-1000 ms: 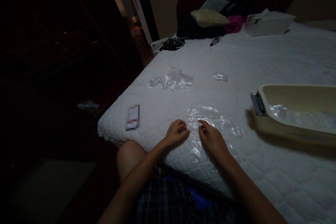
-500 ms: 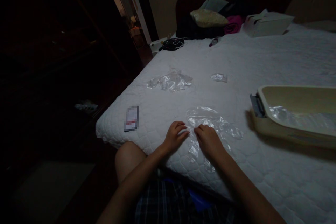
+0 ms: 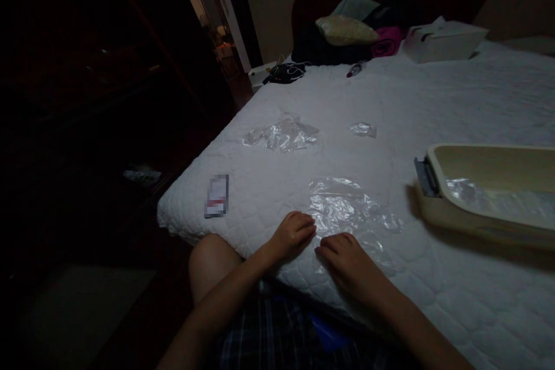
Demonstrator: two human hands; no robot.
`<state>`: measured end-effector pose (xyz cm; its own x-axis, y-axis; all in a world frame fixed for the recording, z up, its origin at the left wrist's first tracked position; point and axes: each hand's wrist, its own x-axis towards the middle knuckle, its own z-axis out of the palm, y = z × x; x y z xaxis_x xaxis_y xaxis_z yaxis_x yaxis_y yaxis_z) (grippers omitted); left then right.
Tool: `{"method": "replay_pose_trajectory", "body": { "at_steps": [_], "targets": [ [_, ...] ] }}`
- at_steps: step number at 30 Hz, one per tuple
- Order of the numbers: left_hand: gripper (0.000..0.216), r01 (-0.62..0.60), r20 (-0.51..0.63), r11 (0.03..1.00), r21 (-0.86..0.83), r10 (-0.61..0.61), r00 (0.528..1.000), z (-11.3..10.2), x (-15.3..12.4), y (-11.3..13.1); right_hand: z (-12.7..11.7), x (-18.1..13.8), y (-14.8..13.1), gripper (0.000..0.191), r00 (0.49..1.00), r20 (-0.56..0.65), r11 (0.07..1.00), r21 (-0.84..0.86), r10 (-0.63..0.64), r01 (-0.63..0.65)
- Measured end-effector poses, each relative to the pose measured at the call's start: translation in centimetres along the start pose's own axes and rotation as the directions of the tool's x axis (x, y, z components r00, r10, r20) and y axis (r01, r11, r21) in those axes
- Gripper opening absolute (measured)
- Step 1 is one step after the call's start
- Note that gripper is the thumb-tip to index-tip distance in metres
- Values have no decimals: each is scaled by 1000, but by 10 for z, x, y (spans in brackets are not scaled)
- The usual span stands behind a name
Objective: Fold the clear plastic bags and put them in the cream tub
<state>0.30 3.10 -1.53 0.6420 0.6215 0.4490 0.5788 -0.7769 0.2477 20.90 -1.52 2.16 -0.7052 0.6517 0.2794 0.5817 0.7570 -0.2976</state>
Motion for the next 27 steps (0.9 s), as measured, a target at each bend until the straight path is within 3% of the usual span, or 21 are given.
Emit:
{"method": "replay_pose_trajectory", "body": {
  "at_steps": [10, 18, 22, 27],
  "targets": [
    [21, -58, -1, 997, 42, 58, 998, 3, -2, -4, 7, -3, 7, 25, 994, -103, 999, -8, 33, -34],
    [19, -135, 20, 968, 212, 134, 991, 10, -5, -6, 5, 12, 26, 23, 923, -226, 949, 107, 312, -295],
    [20, -145, 12, 964, 222, 146, 989, 10, -4, -6, 7, 26, 30, 29, 866, -185, 884, 138, 465, -446],
    [21, -160, 21, 960, 231, 159, 987, 11, -4, -6, 10, 32, 36, 19, 847, -223, 873, 50, 483, -484]
  ]
}}
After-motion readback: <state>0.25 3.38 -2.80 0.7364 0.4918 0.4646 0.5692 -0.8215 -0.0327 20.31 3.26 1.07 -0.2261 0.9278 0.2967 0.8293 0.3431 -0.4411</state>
